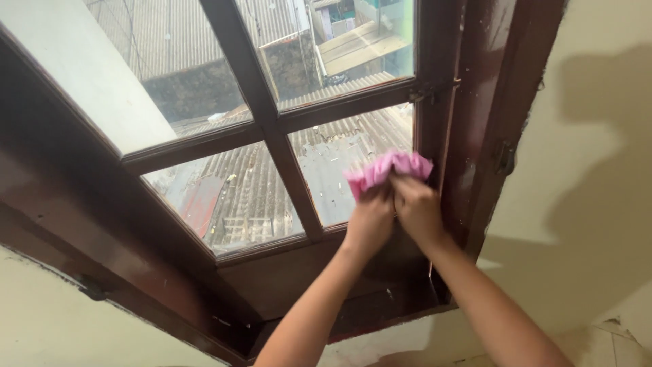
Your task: The person wipes the wooden window frame and glass panes with a pink cloth. They systematically clean the frame edges and each pane, moving from top to bottom and side to side.
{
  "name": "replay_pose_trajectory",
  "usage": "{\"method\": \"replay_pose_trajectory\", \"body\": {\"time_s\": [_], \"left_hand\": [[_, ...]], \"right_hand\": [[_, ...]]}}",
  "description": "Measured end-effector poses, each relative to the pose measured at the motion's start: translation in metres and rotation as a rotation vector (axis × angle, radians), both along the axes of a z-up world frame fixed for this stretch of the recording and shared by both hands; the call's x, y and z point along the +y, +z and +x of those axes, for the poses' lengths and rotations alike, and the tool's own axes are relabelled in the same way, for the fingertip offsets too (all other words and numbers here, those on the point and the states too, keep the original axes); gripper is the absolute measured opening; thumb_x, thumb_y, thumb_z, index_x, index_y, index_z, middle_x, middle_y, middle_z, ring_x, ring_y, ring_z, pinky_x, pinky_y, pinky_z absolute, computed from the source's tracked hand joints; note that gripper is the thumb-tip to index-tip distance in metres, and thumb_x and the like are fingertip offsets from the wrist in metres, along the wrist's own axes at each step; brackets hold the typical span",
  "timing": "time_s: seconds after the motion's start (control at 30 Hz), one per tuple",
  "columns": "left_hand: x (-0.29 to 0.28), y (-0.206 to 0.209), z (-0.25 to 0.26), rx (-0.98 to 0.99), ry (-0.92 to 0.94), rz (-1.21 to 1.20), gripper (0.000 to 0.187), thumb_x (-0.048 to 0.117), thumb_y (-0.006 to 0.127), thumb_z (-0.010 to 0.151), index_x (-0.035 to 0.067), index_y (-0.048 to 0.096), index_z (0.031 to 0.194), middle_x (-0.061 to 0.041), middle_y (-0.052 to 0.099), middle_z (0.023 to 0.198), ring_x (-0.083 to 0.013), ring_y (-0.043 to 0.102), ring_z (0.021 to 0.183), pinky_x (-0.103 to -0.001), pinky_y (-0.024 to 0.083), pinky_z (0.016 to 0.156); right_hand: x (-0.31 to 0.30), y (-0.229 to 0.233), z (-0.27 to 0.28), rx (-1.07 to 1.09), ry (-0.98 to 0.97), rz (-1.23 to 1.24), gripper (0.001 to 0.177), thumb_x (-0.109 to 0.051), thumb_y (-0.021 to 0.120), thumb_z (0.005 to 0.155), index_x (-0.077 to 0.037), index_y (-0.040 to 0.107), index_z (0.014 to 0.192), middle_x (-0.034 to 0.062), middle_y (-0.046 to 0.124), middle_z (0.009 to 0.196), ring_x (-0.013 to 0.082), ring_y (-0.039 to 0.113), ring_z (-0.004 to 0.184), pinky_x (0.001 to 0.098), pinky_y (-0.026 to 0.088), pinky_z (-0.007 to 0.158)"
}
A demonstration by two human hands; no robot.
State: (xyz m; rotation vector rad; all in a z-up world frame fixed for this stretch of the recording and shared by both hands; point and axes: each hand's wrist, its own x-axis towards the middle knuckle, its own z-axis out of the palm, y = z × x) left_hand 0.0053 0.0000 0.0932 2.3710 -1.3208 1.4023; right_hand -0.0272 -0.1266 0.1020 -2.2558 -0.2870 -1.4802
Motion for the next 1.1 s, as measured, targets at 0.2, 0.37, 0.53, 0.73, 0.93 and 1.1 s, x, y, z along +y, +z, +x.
{"method": "replay_pose_trajectory", "body": {"time_s": [0.2, 0.37, 0.53, 0.73, 0.93, 1.1], "left_hand": [[0.021, -0.068, -0.041, 0.181, 0.004, 0.162, 0.052, 0.010, 0.051, 0.078, -0.006, 0.064, 0.126, -0.024, 0.063, 0.124, -0.0392, 0.063, 0.111, -0.046, 0.045, 0.099], [0.024, -0.033, -0.045, 0.159, -0.011, 0.077, 0.059, 0.015, 0.055, 0.079, -0.005, 0.059, 0.134, -0.023, 0.060, 0.134, -0.0378, 0.057, 0.127, -0.046, 0.040, 0.110], [0.019, 0.064, -0.041, 0.150, -0.148, -0.181, 0.071, 0.009, 0.063, 0.066, -0.011, 0.058, 0.134, -0.034, 0.051, 0.143, -0.0582, 0.043, 0.134, -0.059, 0.037, 0.112], [0.031, 0.108, -0.025, -0.075, -0.011, -0.206, 0.073, 0.003, 0.061, 0.067, -0.001, 0.057, 0.139, -0.020, 0.053, 0.147, -0.0479, 0.048, 0.134, -0.053, 0.041, 0.113], [0.046, 0.000, -0.031, 0.051, 0.073, -0.031, 0.052, 0.009, 0.055, 0.074, 0.001, 0.066, 0.124, -0.020, 0.064, 0.128, -0.0407, 0.058, 0.121, -0.048, 0.041, 0.107], [0.050, -0.087, -0.035, 0.298, 0.095, 0.109, 0.050, 0.012, 0.053, 0.079, 0.001, 0.065, 0.126, -0.020, 0.064, 0.126, -0.0416, 0.056, 0.123, -0.050, 0.042, 0.101]], "right_hand": [[0.009, -0.100, -0.028, 0.231, -0.069, 0.020, 0.035, -0.011, 0.062, 0.084, -0.026, 0.079, 0.111, 0.0034, 0.079, 0.105, 0.0217, 0.075, 0.096, 0.0332, 0.061, 0.083], [0.022, -0.019, -0.049, 0.246, -0.029, 0.074, 0.038, -0.010, 0.058, 0.086, -0.028, 0.079, 0.112, 0.0034, 0.078, 0.106, 0.0247, 0.074, 0.096, 0.0391, 0.061, 0.079], [0.039, 0.084, -0.048, -0.038, 0.028, 0.037, 0.031, -0.003, 0.062, 0.088, -0.014, 0.081, 0.110, 0.0168, 0.077, 0.104, 0.0347, 0.074, 0.095, 0.0412, 0.060, 0.078], [0.035, 0.101, -0.006, -0.251, -0.043, -0.076, 0.036, -0.006, 0.059, 0.097, -0.017, 0.074, 0.127, 0.0092, 0.075, 0.122, 0.0283, 0.072, 0.105, 0.0377, 0.058, 0.086], [0.036, -0.027, 0.003, 0.018, -0.022, -0.116, 0.031, -0.009, 0.060, 0.089, -0.024, 0.077, 0.111, 0.0024, 0.077, 0.104, 0.0240, 0.075, 0.087, 0.0356, 0.060, 0.072], [0.033, -0.109, -0.009, 0.226, -0.095, -0.221, 0.034, -0.015, 0.060, 0.084, -0.033, 0.074, 0.109, -0.0086, 0.076, 0.101, 0.0165, 0.075, 0.081, 0.0300, 0.060, 0.068]]}}
